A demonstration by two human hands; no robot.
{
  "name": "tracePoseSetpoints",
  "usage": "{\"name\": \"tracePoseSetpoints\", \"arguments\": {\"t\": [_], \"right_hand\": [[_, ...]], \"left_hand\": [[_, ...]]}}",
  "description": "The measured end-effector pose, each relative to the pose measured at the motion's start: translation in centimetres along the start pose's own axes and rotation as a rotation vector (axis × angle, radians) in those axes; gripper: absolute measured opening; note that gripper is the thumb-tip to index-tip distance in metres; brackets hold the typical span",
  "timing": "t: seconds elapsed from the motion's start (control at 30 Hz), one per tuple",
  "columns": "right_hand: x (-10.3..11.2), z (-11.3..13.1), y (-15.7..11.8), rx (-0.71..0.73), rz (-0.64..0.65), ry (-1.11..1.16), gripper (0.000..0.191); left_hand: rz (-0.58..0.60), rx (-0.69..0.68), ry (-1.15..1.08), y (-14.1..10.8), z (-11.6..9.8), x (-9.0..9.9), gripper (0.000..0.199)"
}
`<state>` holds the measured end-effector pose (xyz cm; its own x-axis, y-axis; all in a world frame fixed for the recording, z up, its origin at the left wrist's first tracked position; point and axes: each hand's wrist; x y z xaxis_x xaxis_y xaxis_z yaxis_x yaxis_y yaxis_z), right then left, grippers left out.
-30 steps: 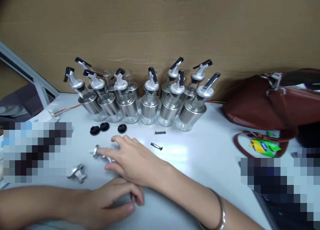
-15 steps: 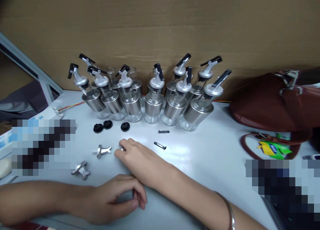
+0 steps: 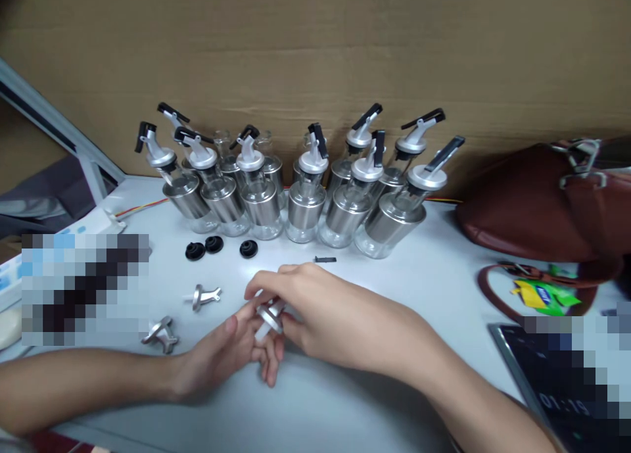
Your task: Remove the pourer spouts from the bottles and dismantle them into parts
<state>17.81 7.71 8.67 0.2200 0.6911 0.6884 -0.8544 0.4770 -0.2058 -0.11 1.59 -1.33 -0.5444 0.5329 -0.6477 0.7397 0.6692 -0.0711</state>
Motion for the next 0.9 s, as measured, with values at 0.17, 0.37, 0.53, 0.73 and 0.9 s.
{"name": "tracePoseSetpoints", "arguments": {"t": [0.17, 0.37, 0.53, 0.73, 0.9], "right_hand": [[0.3, 0.4, -0.4, 0.028, 0.068, 0.142, 0.026], [0.2, 0.1, -0.6, 0.021, 0.062, 0.079, 0.016], [0.2, 0.0, -0.8, -0.003, 0.047, 0.06, 0.016], [0.2, 0.0, -1.0, 0.003, 0.025, 0.061, 0.017], [0.7, -1.6, -2.0, -0.063, -0.183, -0.137, 0.017]], "left_hand": [[-0.052, 0.07, 0.125, -0.2, -0.1, -0.3, 0.046], [-0.046, 0.143, 0.219, -0.1, -0.9, -0.8, 0.044], [-0.044, 0.143, 0.234, -0.1, -1.2, -1.0, 0.045], [-0.037, 0.136, 0.238, 0.0, -1.2, -1.1, 0.046], [-0.049, 0.144, 0.228, 0.1, -1.4, -1.2, 0.044]]}}
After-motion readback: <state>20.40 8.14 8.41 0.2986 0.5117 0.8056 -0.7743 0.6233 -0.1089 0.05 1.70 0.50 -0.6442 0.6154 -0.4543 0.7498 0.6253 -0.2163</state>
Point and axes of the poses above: each hand's wrist, its own y-axis towards the middle knuckle, its own x-axis out of the back of the hand, z = x × y, and after that the axes turned 7 degrees about z, right-handed
